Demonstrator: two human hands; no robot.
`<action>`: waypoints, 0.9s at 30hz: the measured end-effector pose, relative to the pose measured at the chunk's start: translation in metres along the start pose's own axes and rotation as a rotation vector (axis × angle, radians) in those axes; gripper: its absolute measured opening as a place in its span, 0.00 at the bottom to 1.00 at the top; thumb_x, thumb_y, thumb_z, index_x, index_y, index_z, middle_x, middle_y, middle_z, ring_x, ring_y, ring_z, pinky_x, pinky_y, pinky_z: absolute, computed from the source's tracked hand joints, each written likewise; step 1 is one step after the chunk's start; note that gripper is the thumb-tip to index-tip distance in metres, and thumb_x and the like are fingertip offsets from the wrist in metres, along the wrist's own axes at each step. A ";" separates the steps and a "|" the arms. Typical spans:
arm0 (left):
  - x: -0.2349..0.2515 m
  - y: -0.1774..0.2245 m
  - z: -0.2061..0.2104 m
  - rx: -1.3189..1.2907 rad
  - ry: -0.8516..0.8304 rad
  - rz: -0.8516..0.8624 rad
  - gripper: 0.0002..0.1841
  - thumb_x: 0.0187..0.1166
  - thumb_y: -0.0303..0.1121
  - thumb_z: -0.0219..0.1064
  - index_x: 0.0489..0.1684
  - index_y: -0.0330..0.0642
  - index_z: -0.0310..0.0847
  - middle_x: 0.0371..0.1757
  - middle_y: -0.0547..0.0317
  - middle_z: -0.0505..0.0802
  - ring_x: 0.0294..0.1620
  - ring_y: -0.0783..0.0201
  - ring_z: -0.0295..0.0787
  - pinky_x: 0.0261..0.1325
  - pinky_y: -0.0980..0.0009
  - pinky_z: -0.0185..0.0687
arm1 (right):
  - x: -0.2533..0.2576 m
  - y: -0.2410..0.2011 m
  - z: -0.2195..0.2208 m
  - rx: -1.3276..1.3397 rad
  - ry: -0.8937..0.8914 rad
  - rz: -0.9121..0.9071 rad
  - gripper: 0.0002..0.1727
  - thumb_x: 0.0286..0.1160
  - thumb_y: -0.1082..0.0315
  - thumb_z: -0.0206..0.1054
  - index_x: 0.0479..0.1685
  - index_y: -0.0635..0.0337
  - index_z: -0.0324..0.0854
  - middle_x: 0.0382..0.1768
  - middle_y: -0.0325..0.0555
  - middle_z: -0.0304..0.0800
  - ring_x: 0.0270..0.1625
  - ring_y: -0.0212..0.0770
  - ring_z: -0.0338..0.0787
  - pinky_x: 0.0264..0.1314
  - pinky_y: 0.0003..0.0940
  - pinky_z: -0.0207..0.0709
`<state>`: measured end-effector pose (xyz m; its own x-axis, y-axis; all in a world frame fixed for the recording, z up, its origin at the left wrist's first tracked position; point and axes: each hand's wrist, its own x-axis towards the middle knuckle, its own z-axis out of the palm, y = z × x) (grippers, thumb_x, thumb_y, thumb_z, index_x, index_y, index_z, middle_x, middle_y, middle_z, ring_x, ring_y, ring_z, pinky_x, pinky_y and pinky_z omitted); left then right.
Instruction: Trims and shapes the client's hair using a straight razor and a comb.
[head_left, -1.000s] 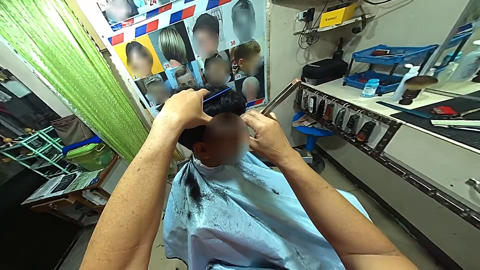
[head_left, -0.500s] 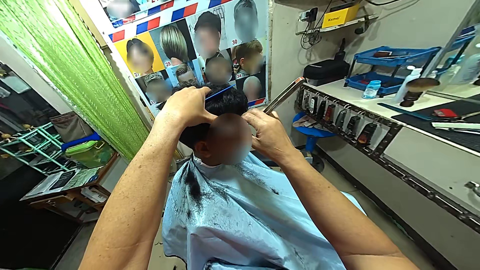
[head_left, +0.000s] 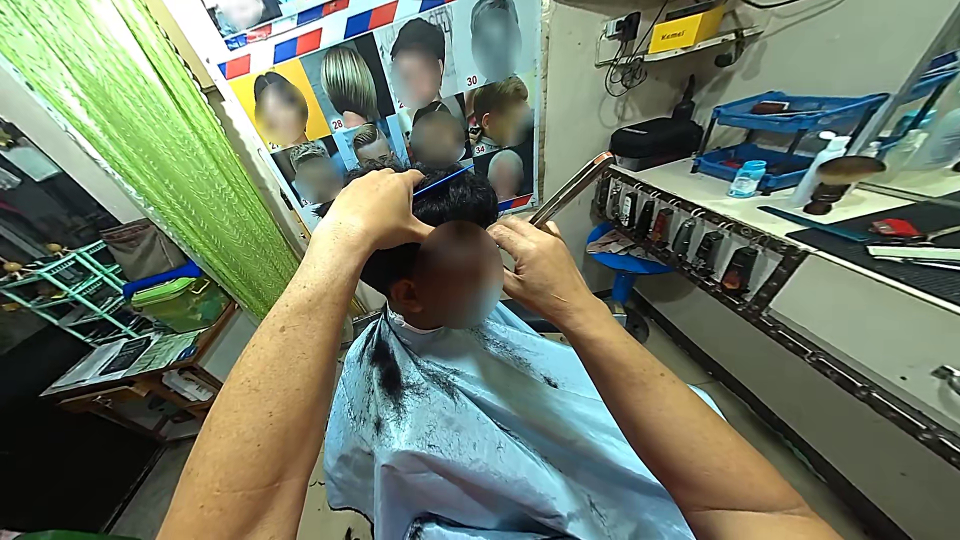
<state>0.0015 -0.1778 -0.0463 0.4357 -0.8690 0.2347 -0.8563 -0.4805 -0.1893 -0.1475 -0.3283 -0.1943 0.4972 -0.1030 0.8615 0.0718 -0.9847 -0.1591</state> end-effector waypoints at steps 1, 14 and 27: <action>0.000 0.001 0.000 -0.002 -0.004 -0.002 0.46 0.59 0.69 0.78 0.76 0.52 0.77 0.62 0.43 0.89 0.65 0.42 0.86 0.63 0.35 0.78 | 0.000 0.001 0.000 -0.001 0.007 0.006 0.09 0.79 0.63 0.65 0.49 0.49 0.90 0.53 0.39 0.93 0.57 0.41 0.90 0.58 0.53 0.74; 0.001 0.000 0.000 -0.002 0.009 0.009 0.46 0.59 0.69 0.78 0.76 0.50 0.77 0.62 0.42 0.89 0.64 0.40 0.86 0.62 0.34 0.79 | 0.000 0.000 0.000 0.005 -0.008 0.000 0.09 0.78 0.63 0.66 0.49 0.50 0.90 0.52 0.42 0.93 0.56 0.43 0.90 0.58 0.54 0.74; 0.000 0.002 -0.001 -0.004 -0.004 -0.016 0.46 0.59 0.69 0.78 0.77 0.51 0.77 0.63 0.42 0.89 0.66 0.41 0.86 0.63 0.35 0.78 | 0.002 0.000 -0.001 -0.009 -0.013 -0.006 0.09 0.79 0.64 0.65 0.49 0.50 0.89 0.52 0.42 0.93 0.56 0.43 0.90 0.56 0.54 0.74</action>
<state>-0.0004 -0.1784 -0.0457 0.4502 -0.8617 0.2340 -0.8504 -0.4937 -0.1819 -0.1474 -0.3288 -0.1921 0.5077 -0.0952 0.8562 0.0669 -0.9865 -0.1494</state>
